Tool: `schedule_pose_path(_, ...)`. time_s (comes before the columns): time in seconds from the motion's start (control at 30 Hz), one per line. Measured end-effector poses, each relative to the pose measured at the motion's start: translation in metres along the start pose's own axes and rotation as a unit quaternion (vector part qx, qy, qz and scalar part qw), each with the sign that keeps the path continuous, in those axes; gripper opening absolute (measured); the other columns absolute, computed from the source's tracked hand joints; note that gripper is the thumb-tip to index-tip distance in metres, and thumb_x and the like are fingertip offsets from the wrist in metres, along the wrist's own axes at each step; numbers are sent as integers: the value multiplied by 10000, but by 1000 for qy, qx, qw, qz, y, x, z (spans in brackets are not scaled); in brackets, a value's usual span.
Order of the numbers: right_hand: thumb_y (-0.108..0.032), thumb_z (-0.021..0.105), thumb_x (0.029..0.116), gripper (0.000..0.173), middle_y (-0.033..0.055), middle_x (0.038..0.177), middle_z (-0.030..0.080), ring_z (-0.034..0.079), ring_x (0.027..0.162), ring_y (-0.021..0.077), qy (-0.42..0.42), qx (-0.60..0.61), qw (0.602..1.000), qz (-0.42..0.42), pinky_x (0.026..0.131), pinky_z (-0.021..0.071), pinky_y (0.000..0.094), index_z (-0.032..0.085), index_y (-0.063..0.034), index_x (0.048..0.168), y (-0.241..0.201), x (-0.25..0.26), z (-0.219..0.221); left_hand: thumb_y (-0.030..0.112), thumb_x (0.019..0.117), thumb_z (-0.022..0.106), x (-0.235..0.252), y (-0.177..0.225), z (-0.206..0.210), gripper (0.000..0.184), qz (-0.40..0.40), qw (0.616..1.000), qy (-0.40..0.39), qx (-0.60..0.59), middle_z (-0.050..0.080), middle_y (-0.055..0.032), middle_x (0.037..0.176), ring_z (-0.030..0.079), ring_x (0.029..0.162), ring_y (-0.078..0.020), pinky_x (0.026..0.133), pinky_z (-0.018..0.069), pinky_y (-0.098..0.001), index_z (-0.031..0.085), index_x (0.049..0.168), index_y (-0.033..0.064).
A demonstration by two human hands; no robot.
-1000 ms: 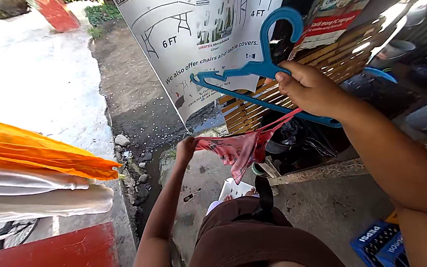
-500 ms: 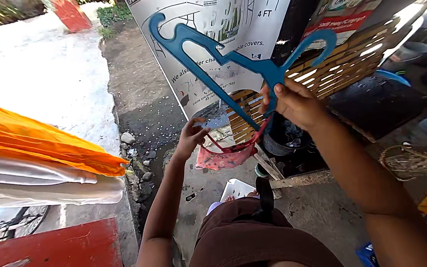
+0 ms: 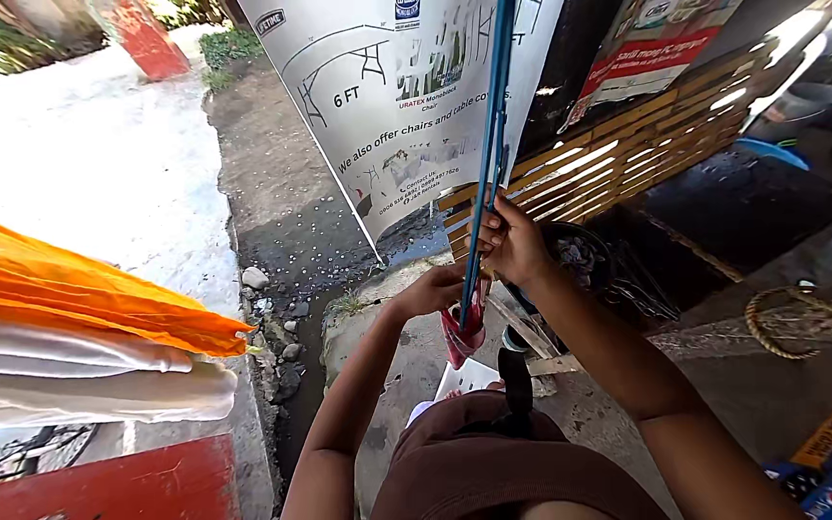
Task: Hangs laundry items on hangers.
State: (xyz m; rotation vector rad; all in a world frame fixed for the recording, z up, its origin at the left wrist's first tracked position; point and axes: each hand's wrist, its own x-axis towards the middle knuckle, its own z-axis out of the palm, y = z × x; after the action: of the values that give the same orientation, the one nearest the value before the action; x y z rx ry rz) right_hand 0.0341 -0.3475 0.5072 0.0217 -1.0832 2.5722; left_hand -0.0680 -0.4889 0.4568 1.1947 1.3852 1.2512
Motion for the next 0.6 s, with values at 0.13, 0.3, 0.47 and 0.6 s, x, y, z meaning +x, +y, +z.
schedule_pose_path(0.13,-394,345,1104,294,-114,606,437,462,506,-13,-43,-102,993,40,559,483,151,514,-241,918,3,-4,1,-79,937,594,10,-9,4,97,81,987,94,104,632,15,748,560,692,45,689,504,-167,679,902,-50)
schedule_pose_path(0.3,-284,504,1049,202,-84,604,489,514,541,11,31,-348,937,-17,593,494,200,546,-160,895,20,-13,-15,53,1011,594,13,-10,2,238,8,970,188,153,518,31,604,438,538,14,543,401,-186,658,799,-34)
schedule_pose_path(0.47,-142,281,1077,351,-28,862,627,592,864,13,3,-433,895,-112,826,496,223,600,-44,969,35,-14,-38,145,1068,518,17,-19,-4,273,-34,948,295,114,500,7,636,404,525,-39,527,380,-230,669,911,-21)
schedule_pose_path(0.6,-252,321,1104,370,-89,593,476,427,471,-26,-4,-462,886,44,486,407,154,590,-102,899,22,-27,-66,165,1059,551,6,-24,-26,227,-17,933,332,136,552,-4,671,422,531,-39,526,391,-230,690,1052,-14)
